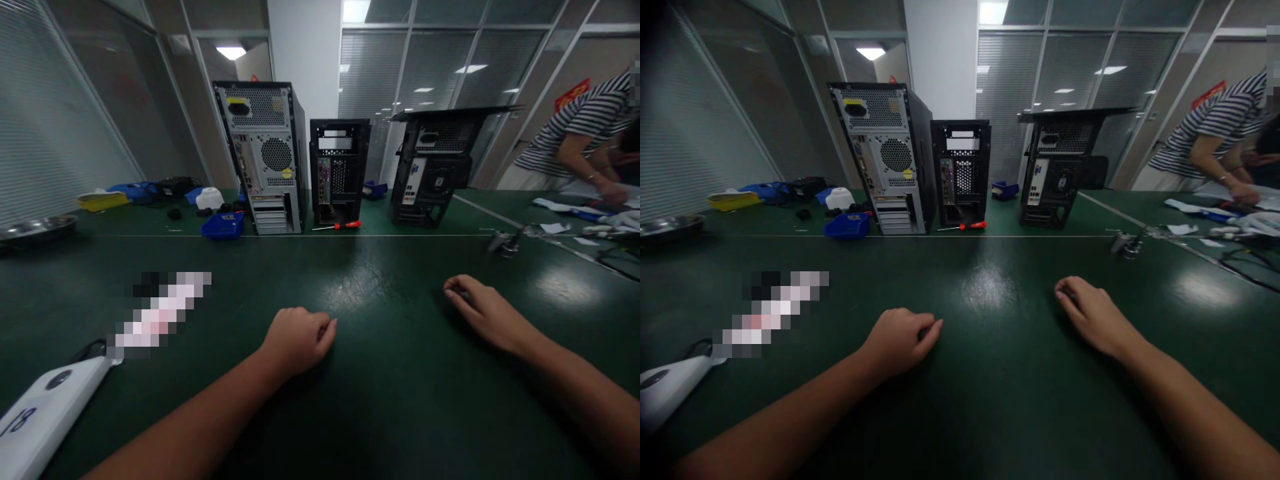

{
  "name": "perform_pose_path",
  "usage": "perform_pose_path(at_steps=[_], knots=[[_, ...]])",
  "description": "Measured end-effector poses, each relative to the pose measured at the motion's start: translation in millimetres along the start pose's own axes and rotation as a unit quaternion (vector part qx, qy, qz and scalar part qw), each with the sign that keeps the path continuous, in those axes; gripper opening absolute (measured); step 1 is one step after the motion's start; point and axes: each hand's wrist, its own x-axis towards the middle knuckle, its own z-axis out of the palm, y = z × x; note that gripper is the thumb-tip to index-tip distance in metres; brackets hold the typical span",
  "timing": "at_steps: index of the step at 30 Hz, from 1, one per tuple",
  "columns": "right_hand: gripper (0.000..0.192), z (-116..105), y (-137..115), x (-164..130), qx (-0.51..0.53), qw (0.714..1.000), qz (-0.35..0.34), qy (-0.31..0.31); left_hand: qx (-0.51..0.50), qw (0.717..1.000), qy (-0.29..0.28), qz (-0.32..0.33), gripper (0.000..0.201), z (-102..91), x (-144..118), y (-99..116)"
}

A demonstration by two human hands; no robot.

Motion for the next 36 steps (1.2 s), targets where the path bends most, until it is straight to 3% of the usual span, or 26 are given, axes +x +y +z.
perform_pose_path(at_steps=[3, 7, 12, 15, 18, 20, 24, 32, 36], knots=[[0.035, -6, 37, 1, 0.024, 0.994, 0.096, 0.037, -0.009, 1.000, -0.021, -0.020, 0.051, 2.2, 2, 0], [0.041, -4, 60, 2, 0.060, 0.981, 0.173, 0.059, -0.010, 0.999, -0.037, -0.025, 0.050, 3.5, 2, 1], [0.041, -7, 51, 4, 0.042, 0.975, 0.205, 0.071, -0.009, 0.999, -0.047, -0.016, 0.052, 0.5, 2, 0], [0.045, -20, 38, 0, -0.011, 0.966, 0.216, 0.142, -0.003, 0.998, -0.055, -0.023, 0.050, -2.5, 2, 2], [0.041, -39, 36, -7, -0.121, 0.960, 0.163, 0.192, 0.001, 0.998, -0.060, -0.028, 0.049, -4.2, 3, 3], [0.038, -49, 42, -12, -0.159, 0.965, 0.135, 0.156, -0.002, 0.998, -0.061, -0.027, 0.050, -4.2, 3, 4], [0.041, -54, 61, -16, -0.137, 0.976, 0.155, 0.065, -0.002, 0.998, -0.061, -0.027, 0.052, -3.4, 3, 4], [0.038, -46, 73, -12, -0.114, 0.983, 0.142, 0.005, -0.001, 0.998, -0.055, -0.021, 0.051, -3.6, 3, 3], [0.040, -49, 67, -14, -0.099, 0.987, 0.124, 0.038, -0.012, 0.998, -0.054, -0.017, 0.052, -2.7, 3, 2]])
